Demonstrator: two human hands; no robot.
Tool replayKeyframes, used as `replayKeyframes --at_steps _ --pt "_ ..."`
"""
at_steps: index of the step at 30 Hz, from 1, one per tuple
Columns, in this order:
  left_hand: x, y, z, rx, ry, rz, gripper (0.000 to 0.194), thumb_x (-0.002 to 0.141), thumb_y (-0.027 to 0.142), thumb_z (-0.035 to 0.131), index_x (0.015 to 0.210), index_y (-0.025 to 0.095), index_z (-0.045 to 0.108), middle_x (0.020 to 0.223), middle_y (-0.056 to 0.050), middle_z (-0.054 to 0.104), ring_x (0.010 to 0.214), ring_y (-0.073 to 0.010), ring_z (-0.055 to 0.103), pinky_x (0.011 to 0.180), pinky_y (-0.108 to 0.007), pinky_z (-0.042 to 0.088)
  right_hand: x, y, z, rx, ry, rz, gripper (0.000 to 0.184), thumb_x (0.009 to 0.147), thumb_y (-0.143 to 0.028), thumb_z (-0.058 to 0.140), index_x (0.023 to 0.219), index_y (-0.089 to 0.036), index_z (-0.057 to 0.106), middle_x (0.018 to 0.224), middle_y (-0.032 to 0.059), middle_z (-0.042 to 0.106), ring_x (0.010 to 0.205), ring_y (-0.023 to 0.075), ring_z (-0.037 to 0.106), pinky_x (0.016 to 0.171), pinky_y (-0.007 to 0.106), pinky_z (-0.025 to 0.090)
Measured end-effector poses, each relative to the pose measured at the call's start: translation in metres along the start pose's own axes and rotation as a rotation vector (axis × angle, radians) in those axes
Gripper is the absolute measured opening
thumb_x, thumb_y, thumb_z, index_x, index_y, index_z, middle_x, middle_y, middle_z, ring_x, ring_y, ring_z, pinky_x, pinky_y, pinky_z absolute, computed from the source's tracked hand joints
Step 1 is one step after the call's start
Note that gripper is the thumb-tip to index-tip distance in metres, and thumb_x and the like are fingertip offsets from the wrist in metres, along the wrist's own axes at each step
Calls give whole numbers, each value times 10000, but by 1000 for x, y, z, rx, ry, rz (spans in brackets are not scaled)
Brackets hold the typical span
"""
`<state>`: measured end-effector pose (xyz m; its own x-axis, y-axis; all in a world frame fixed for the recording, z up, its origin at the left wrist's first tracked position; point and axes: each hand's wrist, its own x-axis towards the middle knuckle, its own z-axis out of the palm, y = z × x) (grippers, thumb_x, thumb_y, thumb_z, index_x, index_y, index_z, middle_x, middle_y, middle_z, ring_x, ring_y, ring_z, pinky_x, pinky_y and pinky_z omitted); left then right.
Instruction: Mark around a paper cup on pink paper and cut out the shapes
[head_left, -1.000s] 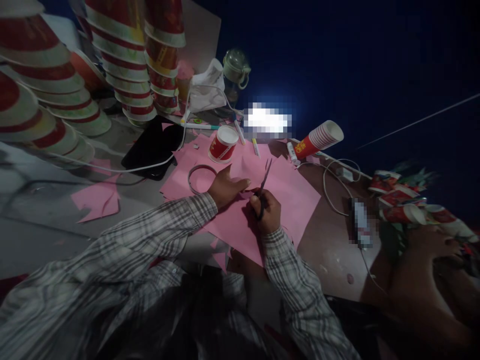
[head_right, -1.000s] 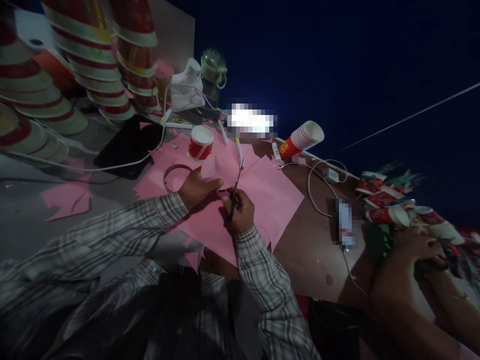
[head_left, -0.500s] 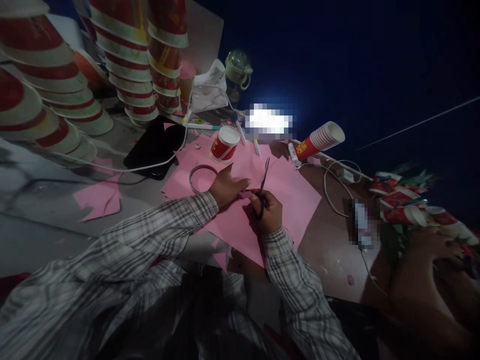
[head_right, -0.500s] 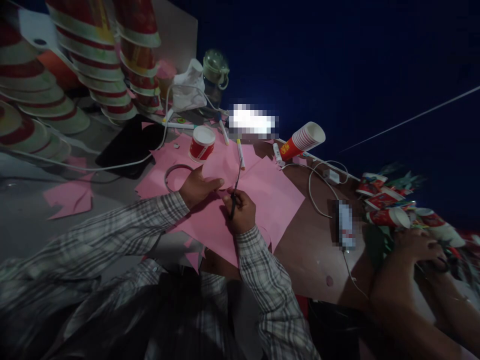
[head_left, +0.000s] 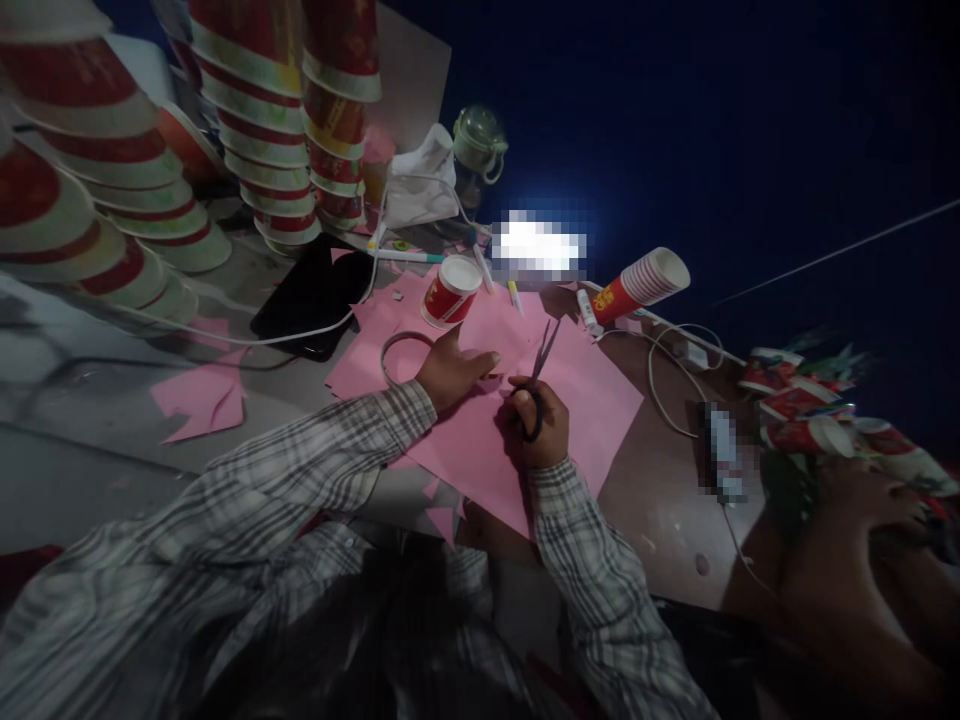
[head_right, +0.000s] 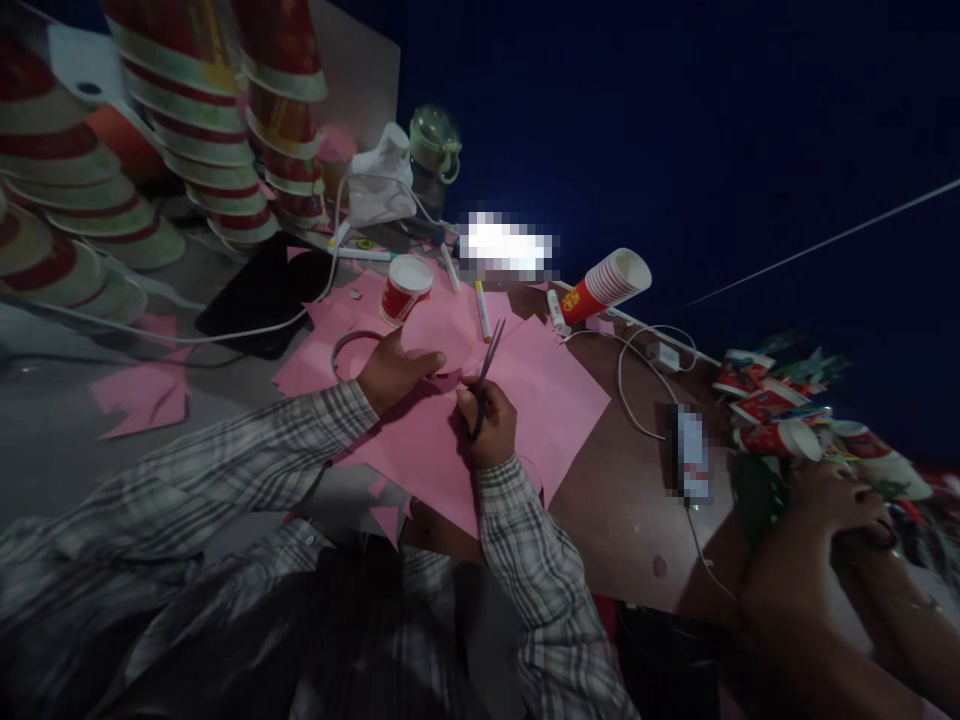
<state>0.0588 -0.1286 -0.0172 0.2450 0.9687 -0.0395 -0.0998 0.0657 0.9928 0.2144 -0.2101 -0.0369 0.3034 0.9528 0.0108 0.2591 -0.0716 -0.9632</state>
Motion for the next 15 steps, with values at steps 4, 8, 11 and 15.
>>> replayKeyframes --at_steps 4,8,11,15 --pt "2 -2 0 -42 16 -33 172 767 239 707 884 172 599 717 8 637 670 -139 593 723 -318 514 0 2 -1 -30 -34 -3 506 815 -644 686 1028 -186 676 636 -22 582 580 146 550 569 287 458" --pt "2 0 0 -49 38 -43 197 765 227 718 913 163 604 758 -3 666 681 -137 612 721 -313 515 -1 1 1 -73 -68 -6 520 812 -649 682 1048 -186 665 670 -19 582 617 155 567 606 299 483" --pt "0 2 1 -50 10 -27 139 768 191 703 856 168 599 691 18 640 644 -128 599 698 -300 507 -2 -2 4 -104 -89 3 503 800 -611 692 1065 -185 661 675 -19 590 615 154 559 625 304 490" --pt "-1 3 3 -70 -1 -9 116 769 172 694 822 172 590 638 35 618 608 -119 580 664 -283 494 -3 -5 6 -116 -86 7 478 789 -576 688 1051 -177 662 665 -9 603 599 158 552 610 308 486"
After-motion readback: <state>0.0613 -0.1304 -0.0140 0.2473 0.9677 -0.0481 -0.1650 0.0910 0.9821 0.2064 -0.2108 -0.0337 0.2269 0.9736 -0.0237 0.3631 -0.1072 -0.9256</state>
